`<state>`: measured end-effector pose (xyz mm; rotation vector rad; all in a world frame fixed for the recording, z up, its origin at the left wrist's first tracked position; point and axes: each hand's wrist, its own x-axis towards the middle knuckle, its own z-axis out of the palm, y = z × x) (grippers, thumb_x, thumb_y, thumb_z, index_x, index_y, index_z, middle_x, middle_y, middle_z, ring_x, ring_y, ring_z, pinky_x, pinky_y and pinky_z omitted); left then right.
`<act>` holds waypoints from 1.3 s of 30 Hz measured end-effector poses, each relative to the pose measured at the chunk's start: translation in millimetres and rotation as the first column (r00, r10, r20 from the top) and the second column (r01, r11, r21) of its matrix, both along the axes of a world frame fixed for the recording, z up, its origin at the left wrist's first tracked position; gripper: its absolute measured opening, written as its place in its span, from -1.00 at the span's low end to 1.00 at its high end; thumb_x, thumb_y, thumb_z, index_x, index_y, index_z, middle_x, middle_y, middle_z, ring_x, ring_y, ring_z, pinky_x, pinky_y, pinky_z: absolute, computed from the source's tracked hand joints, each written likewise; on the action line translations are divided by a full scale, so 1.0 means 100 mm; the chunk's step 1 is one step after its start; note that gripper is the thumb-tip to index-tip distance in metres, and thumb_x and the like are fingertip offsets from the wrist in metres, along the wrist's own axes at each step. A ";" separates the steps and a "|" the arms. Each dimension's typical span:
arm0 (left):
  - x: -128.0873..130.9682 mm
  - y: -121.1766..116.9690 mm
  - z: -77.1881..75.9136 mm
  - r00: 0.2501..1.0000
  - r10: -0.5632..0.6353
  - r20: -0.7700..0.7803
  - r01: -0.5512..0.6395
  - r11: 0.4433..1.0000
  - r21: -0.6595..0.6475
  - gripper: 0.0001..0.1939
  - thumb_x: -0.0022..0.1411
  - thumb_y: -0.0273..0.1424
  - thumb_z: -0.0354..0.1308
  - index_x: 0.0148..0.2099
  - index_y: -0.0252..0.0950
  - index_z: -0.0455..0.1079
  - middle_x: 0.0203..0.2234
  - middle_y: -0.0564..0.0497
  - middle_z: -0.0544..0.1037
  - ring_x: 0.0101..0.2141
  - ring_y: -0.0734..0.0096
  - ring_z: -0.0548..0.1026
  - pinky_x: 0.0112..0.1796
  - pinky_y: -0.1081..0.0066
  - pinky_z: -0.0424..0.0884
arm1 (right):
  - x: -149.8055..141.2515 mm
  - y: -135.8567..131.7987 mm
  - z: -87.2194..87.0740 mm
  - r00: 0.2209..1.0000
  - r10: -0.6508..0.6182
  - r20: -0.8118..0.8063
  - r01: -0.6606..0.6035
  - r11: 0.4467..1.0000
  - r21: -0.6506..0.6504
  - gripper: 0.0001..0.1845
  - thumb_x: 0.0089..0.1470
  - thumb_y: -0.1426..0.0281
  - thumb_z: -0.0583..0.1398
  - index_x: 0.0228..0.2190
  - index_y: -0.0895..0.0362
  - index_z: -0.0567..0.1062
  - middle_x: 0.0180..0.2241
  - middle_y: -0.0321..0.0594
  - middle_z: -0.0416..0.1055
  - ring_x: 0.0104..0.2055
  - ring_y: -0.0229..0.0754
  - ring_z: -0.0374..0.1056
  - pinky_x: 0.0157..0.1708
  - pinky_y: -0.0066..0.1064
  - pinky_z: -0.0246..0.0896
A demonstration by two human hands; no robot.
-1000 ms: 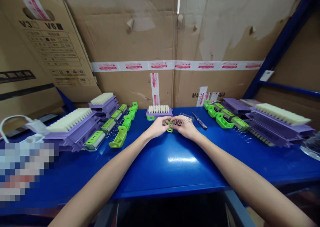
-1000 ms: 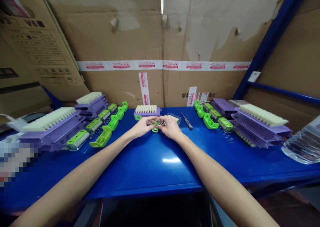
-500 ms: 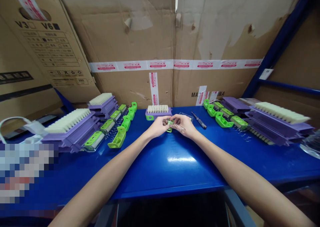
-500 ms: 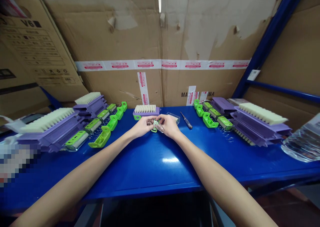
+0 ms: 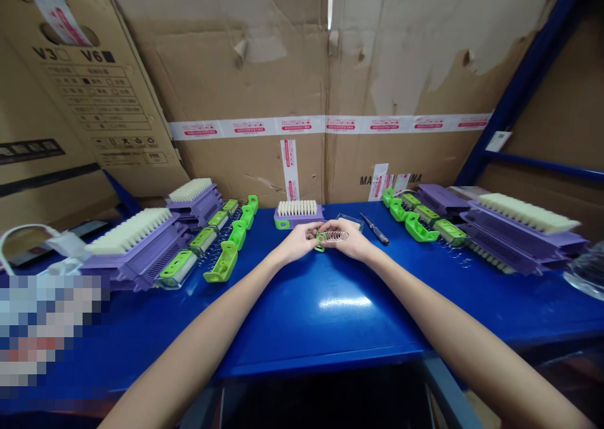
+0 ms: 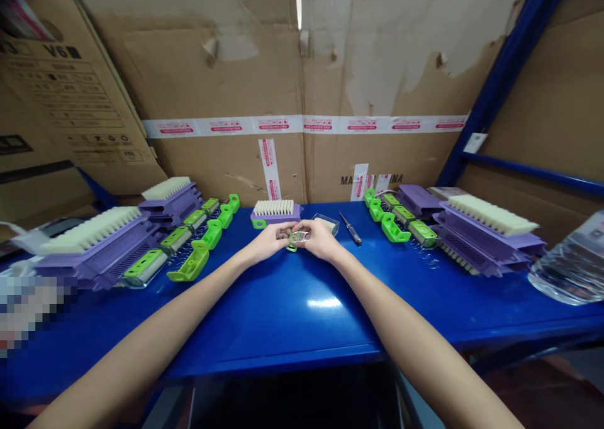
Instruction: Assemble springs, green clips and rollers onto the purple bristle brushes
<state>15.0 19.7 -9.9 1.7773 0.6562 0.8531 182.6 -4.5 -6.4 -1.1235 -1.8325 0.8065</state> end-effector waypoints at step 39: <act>0.00 0.06 -0.05 0.980 0.197 -0.030 -0.196 0.980 0.044 -0.56 0.03 -0.64 0.13 0.02 -0.47 0.37 -0.45 0.02 0.51 -0.41 0.47 0.47 -0.24 0.40 0.40 | -0.05 -0.03 0.03 0.992 -0.128 0.017 0.124 0.981 0.149 -0.77 -0.16 0.51 0.30 -0.33 0.17 0.54 -0.29 -0.20 0.51 -0.29 -0.20 0.42 -0.19 -0.33 0.30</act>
